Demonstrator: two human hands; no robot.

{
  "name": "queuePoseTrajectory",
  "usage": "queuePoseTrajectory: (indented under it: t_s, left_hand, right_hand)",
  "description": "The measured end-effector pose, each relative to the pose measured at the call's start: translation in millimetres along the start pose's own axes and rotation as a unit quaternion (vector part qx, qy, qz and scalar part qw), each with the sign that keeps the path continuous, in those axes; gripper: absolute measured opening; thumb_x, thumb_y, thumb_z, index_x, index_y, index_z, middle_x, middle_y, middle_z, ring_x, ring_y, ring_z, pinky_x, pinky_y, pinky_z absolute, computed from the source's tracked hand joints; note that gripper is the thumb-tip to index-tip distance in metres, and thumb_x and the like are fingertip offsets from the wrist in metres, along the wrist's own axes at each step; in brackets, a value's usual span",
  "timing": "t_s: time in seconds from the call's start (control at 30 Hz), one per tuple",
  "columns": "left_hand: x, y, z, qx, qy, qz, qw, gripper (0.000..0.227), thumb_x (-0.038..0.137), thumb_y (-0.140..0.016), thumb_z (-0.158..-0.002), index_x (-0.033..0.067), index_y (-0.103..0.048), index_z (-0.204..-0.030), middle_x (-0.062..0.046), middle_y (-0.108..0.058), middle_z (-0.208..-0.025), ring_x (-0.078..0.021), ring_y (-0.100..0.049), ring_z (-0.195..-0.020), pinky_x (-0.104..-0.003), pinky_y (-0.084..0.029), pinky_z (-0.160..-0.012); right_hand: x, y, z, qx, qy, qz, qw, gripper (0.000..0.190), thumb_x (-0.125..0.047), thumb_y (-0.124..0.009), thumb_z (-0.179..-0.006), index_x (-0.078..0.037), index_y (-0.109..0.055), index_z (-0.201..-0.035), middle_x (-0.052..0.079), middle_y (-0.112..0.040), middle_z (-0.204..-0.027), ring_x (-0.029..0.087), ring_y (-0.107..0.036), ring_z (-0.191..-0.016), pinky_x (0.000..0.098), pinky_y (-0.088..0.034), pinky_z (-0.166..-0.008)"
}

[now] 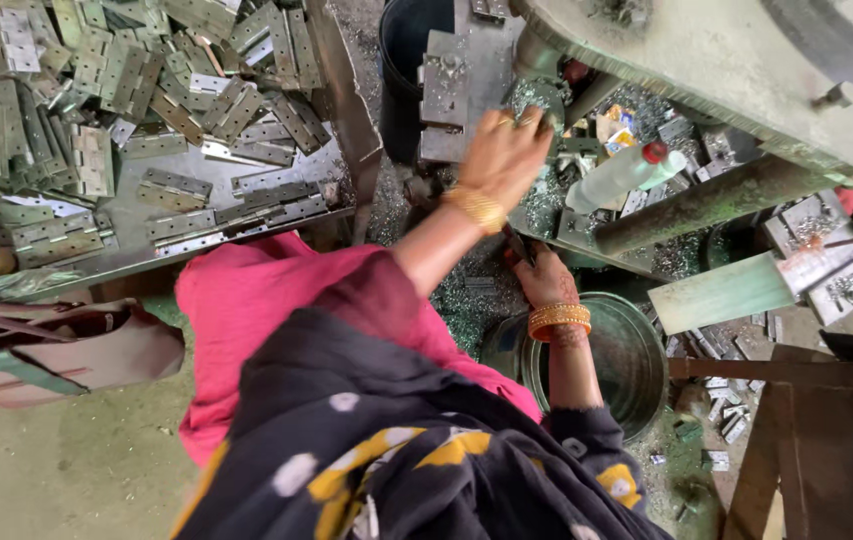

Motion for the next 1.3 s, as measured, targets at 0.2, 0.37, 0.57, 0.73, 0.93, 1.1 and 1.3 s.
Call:
queuePoseTrajectory:
  t_s: [0.2,0.37,0.57,0.73,0.93,1.1,1.3]
  left_hand:
    - [-22.4,-1.2,-2.4,-0.282,0.17,-0.044,0.943,0.022,0.018,-0.057,-0.098,0.004,-0.074,-0.102,-0.011,-0.069,-0.11,-0.0206,-0.057,-0.097,-0.036,-0.042,-0.086]
    - [-21.4,10.0,40.7,-0.192,0.084,-0.029,0.977,0.022,0.023,-0.062,-0.087,0.0081,-0.078,-0.092,-0.01,-0.067,-0.125,-0.0239,-0.048,-0.12,-0.038,-0.038,-0.092]
    - [-36.1,-17.9,2.4,-0.161,0.151,0.005,0.975,0.022,0.021,-0.059,-0.097,0.0139,-0.08,-0.091,-0.007,-0.073,-0.112,-0.022,-0.047,-0.132,-0.042,-0.033,-0.106]
    - [-32.0,-21.6,9.3,-0.195,0.131,-0.055,0.97,0.023,0.02,-0.059,-0.092,0.0154,-0.08,-0.083,-0.004,-0.072,-0.109,-0.0231,-0.05,-0.116,-0.041,-0.034,-0.09]
    - [-34.3,-0.4,0.4,-0.106,0.111,-0.062,0.986,0.021,0.021,-0.06,-0.08,0.0172,-0.081,-0.079,0.0,-0.072,-0.11,-0.0211,-0.049,-0.115,-0.04,-0.033,-0.09]
    - [-36.8,-23.1,-0.6,-0.227,0.137,-0.044,0.963,0.025,0.022,-0.057,-0.093,0.0139,-0.081,-0.094,-0.004,-0.075,-0.105,-0.0237,-0.048,-0.119,-0.04,-0.033,-0.095]
    - [-47.5,-26.6,-7.4,-0.13,0.118,-0.054,0.983,0.031,0.024,-0.054,-0.093,0.0125,-0.082,-0.087,-0.001,-0.076,-0.106,-0.0216,-0.046,-0.126,-0.041,-0.031,-0.101]
  right_hand:
    - [9.1,-6.2,-3.6,-0.009,0.011,-0.021,1.0,0.056,-0.04,-0.065,-0.09,-0.009,-0.059,-0.135,0.029,-0.068,-0.116,0.047,-0.063,-0.111,0.0505,-0.049,-0.091]
    - [-4.8,-3.1,-6.6,-0.058,0.017,0.035,0.998,0.06,-0.049,-0.064,-0.091,-0.007,-0.059,-0.133,0.03,-0.067,-0.116,0.048,-0.063,-0.111,0.0522,-0.049,-0.09]
    - [23.8,-11.3,-17.5,-0.043,-0.038,0.055,0.997,0.057,-0.054,-0.062,-0.092,-0.008,-0.065,-0.125,0.028,-0.07,-0.11,0.047,-0.065,-0.108,0.0524,-0.05,-0.089]
    - [66.1,-75.5,13.0,0.04,-0.065,0.001,0.997,0.046,-0.041,-0.066,-0.09,-0.004,-0.068,-0.117,0.031,-0.069,-0.1,0.051,-0.064,-0.096,0.0546,-0.05,-0.079]
    - [99.9,-71.8,-19.0,-0.074,0.005,-0.088,0.993,0.035,-0.026,-0.054,-0.09,0.0,-0.073,-0.102,0.029,-0.074,-0.086,0.047,-0.069,-0.087,0.051,-0.054,-0.077]
    - [106.0,-81.8,-2.9,0.01,-0.054,-0.027,0.998,0.035,-0.027,-0.06,-0.09,0.003,-0.071,-0.103,0.033,-0.07,-0.091,0.048,-0.068,-0.094,0.0521,-0.053,-0.078]
    - [109.0,-78.1,-9.9,-0.045,-0.063,-0.048,0.996,0.036,-0.026,-0.056,-0.087,-0.001,-0.074,-0.104,0.03,-0.072,-0.093,0.044,-0.073,-0.094,0.0502,-0.054,-0.08]
Point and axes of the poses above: each hand's wrist, its own z-axis away from the middle knuckle, its own y-axis out of the back of the hand, x = y × z, the point moved 6 cm from there along -z, towards the middle knuckle
